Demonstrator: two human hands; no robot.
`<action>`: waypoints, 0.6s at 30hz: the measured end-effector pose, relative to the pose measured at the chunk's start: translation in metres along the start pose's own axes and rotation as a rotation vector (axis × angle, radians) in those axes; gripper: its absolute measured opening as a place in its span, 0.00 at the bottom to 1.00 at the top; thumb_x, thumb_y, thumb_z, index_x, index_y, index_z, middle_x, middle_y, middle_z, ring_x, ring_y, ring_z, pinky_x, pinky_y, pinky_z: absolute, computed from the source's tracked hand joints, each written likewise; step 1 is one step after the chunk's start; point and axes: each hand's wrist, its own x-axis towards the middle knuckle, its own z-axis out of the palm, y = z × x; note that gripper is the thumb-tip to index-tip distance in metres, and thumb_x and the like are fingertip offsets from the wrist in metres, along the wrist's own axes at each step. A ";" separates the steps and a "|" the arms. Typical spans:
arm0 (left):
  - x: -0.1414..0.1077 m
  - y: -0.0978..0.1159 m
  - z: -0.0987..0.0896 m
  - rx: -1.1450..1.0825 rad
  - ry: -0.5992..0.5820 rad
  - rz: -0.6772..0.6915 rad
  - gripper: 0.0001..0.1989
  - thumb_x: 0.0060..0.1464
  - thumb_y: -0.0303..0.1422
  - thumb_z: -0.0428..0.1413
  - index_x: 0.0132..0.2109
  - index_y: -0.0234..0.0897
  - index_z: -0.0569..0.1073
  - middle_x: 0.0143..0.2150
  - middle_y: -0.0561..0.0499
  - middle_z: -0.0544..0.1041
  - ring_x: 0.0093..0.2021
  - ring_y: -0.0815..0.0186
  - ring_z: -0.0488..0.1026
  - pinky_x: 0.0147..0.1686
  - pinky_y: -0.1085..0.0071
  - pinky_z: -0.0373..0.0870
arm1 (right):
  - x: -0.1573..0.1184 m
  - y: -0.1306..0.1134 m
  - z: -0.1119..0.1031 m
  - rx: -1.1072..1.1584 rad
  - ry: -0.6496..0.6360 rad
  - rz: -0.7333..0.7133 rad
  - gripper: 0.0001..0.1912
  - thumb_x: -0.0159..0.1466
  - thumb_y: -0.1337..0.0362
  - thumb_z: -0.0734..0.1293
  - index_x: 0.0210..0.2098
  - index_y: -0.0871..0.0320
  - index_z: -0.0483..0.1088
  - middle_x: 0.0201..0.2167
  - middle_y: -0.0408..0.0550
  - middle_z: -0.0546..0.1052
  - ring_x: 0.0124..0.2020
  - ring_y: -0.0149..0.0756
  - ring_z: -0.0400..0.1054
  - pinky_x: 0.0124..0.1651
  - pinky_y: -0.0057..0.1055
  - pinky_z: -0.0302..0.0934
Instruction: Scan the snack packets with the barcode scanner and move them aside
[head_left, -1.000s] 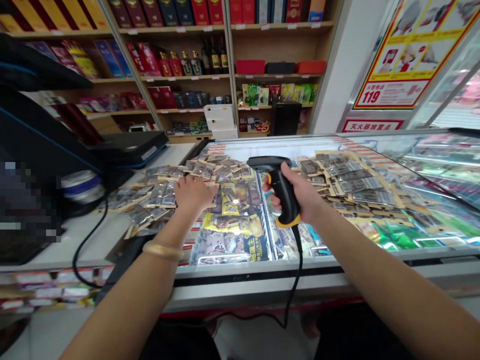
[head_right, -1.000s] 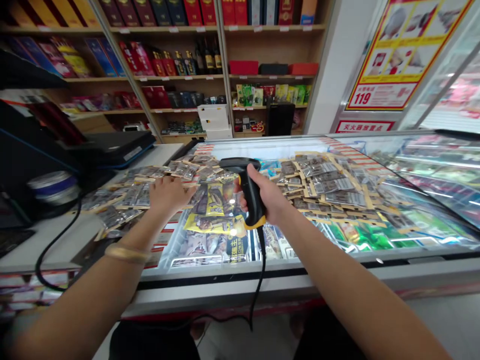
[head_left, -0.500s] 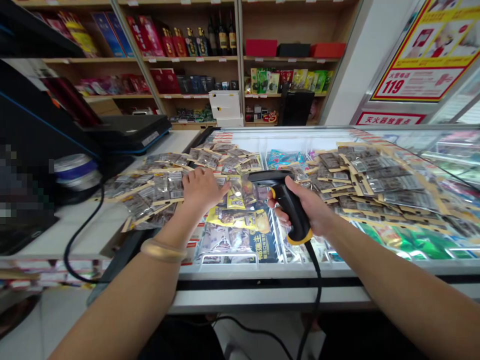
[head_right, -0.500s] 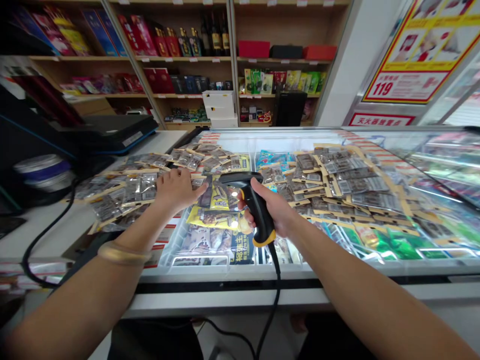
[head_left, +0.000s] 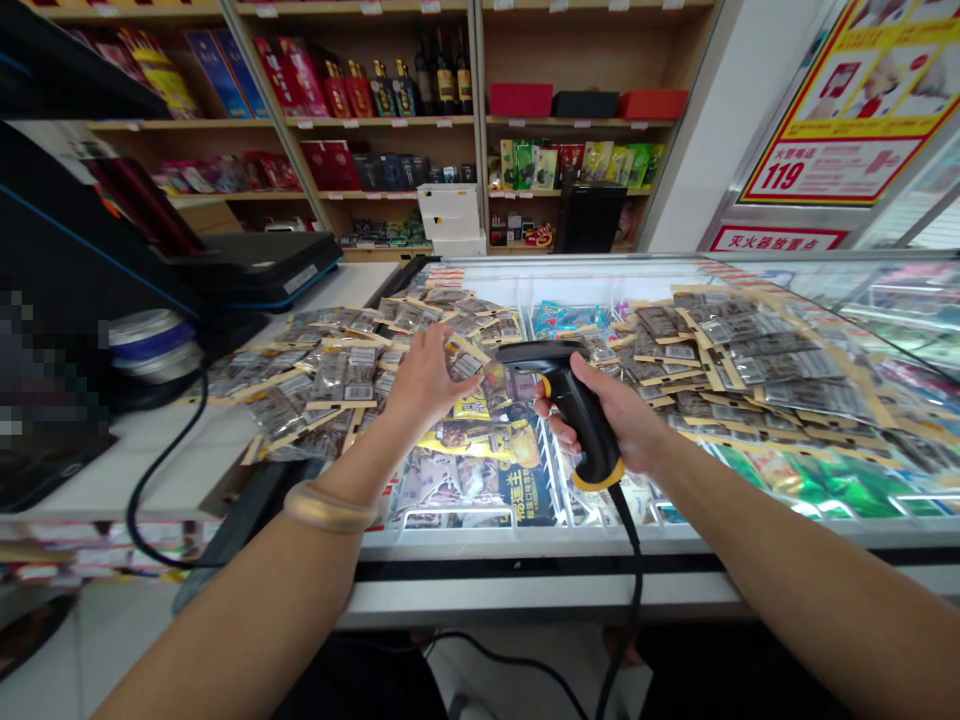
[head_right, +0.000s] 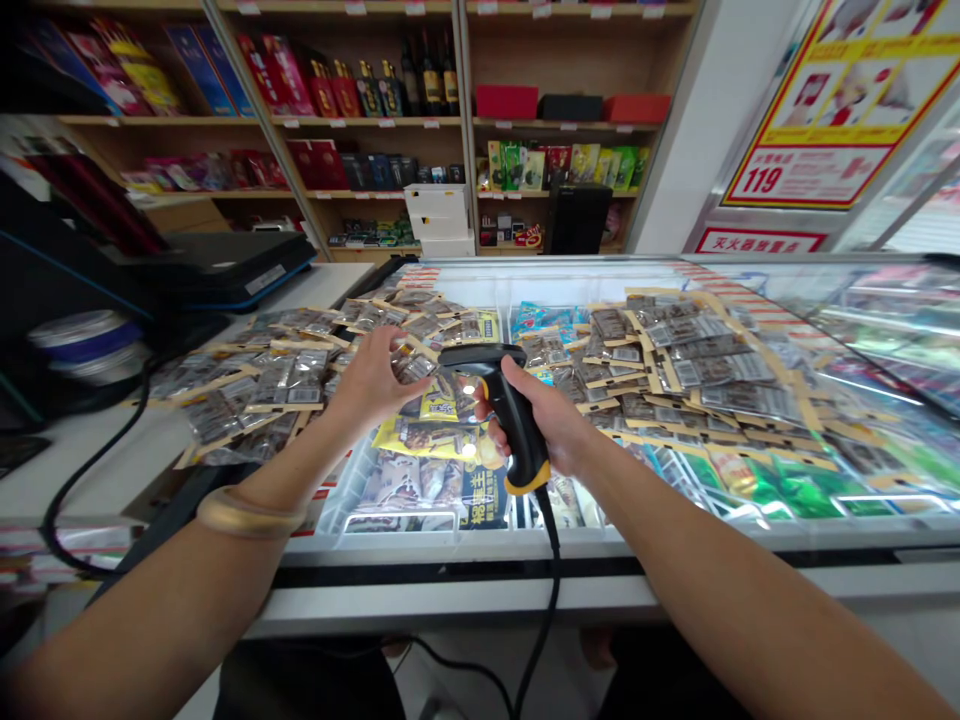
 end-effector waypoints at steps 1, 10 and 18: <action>0.001 0.000 0.000 -0.084 0.049 -0.006 0.37 0.43 0.40 0.68 0.59 0.37 0.65 0.55 0.39 0.72 0.55 0.50 0.71 0.54 0.56 0.69 | 0.000 0.000 0.000 0.002 0.001 -0.004 0.27 0.67 0.42 0.61 0.35 0.62 0.72 0.27 0.47 0.73 0.16 0.24 0.60 0.18 0.24 0.59; 0.009 -0.003 0.001 -0.962 0.088 -0.421 0.11 0.49 0.35 0.60 0.38 0.40 0.65 0.24 0.58 0.72 0.23 0.68 0.69 0.27 0.72 0.66 | -0.004 -0.002 0.002 0.010 -0.005 -0.013 0.26 0.66 0.42 0.64 0.34 0.62 0.73 0.27 0.46 0.74 0.16 0.25 0.61 0.18 0.24 0.60; 0.011 -0.008 0.007 -0.780 0.165 -0.381 0.08 0.54 0.34 0.55 0.41 0.41 0.64 0.23 0.58 0.73 0.20 0.68 0.65 0.21 0.74 0.57 | -0.005 0.000 0.006 -0.034 -0.054 0.042 0.24 0.65 0.44 0.66 0.32 0.61 0.70 0.25 0.46 0.74 0.15 0.25 0.61 0.16 0.24 0.60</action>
